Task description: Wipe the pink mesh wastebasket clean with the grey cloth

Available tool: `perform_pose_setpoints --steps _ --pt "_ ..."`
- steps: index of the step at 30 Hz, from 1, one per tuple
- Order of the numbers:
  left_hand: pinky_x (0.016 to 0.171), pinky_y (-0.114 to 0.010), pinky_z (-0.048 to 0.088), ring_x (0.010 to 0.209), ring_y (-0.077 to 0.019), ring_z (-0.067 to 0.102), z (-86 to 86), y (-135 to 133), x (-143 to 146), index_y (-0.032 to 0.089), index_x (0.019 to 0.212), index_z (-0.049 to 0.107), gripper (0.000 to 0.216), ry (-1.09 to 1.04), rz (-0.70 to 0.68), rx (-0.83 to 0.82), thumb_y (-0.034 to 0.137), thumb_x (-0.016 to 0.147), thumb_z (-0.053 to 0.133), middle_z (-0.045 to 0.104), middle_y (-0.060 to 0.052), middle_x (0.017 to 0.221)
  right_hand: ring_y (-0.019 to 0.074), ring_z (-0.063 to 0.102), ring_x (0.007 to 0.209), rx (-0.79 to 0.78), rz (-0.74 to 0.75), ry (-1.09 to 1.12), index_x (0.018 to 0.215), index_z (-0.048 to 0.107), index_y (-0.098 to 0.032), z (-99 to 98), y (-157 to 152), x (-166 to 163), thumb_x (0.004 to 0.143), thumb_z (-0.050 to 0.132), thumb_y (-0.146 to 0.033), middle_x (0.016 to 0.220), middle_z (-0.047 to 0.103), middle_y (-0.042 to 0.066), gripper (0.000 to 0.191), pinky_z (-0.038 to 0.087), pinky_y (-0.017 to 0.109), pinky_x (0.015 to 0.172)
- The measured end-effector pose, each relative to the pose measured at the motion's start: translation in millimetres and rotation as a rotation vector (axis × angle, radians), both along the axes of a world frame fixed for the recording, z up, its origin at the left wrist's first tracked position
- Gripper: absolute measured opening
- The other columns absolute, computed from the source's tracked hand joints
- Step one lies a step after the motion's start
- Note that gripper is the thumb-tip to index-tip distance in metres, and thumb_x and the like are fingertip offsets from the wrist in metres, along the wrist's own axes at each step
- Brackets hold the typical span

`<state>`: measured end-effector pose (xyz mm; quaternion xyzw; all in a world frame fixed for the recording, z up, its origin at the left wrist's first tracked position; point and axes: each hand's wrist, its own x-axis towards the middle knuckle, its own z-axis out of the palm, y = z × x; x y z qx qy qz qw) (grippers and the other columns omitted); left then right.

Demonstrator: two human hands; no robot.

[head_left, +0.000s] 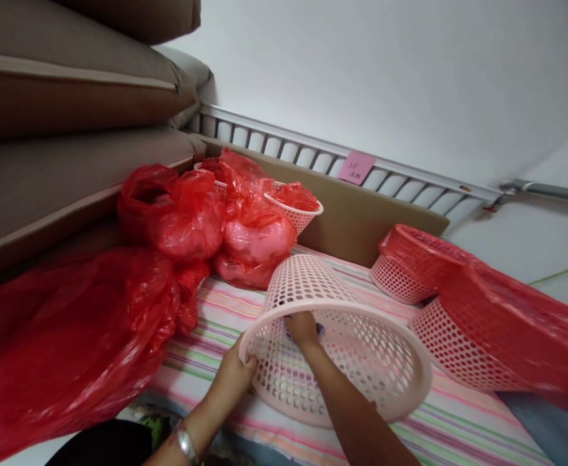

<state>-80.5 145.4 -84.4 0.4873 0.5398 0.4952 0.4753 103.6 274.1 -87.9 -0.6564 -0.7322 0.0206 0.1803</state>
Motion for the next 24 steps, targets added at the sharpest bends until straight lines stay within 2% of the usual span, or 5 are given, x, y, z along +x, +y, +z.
perform_pose_setpoints --steps 4,8,11,17,24 --pt "0.092 -0.043 0.049 0.105 -0.0312 0.062 -9.0 1.5 -2.7 0.015 0.101 0.069 0.034 -0.085 -0.052 -0.022 0.028 0.072 0.057 0.076 -0.008 0.093 0.0274 0.062 0.098 -0.046 -0.012 0.005 0.114 0.062 -0.009 -11.9 -70.3 -19.5 0.073 0.051 -0.014 0.103 0.067 0.016 0.043 0.045 0.034 0.089" --pt "0.103 -0.042 0.043 0.116 -0.0292 0.058 -17.4 -5.7 -1.3 0.015 0.114 0.064 0.047 -0.279 -0.099 0.024 0.039 0.073 0.062 0.07 -0.011 0.116 0.0292 0.053 0.116 -0.015 0.123 0.085 0.123 0.058 -0.017 -38.8 -154.9 -21.4 0.066 0.054 -0.014 0.125 0.059 0.013 0.058 0.04 0.038 0.1" --pt "0.108 -0.042 0.038 0.122 -0.0283 0.055 -22.2 -12.5 1.6 0.013 0.123 0.057 0.058 -0.358 -0.126 0.03 0.043 0.074 0.063 0.063 -0.014 0.129 0.0289 0.051 0.12 -0.019 0.125 0.071 0.125 0.057 -0.023 -42.4 -172.8 -16.8 0.063 0.055 -0.013 0.129 0.056 0.009 0.062 0.039 0.037 0.101" --pt "0.11 -0.047 0.035 0.128 -0.0315 0.048 -34.5 -15.5 5.4 0.012 0.138 0.042 0.078 -0.369 -0.199 -0.04 0.043 0.07 0.062 0.054 -0.016 0.138 0.0264 0.059 0.099 0.056 0.001 -0.043 0.114 0.062 -0.011 -11.2 -79.8 -21.6 0.07 0.052 -0.01 0.102 0.065 0.014 0.046 0.044 0.033 0.09" --pt "0.112 -0.044 0.032 0.13 -0.0291 0.046 -41.8 -16.9 7.2 0.016 0.135 0.046 0.066 -0.293 -0.184 -0.014 0.033 0.073 0.059 0.055 -0.012 0.138 0.0266 0.053 0.112 0.135 0.039 -0.043 0.112 0.063 -0.017 -8.4 23.2 -19.2 0.085 0.044 -0.017 0.111 0.067 0.011 0.033 0.036 0.04 0.1"
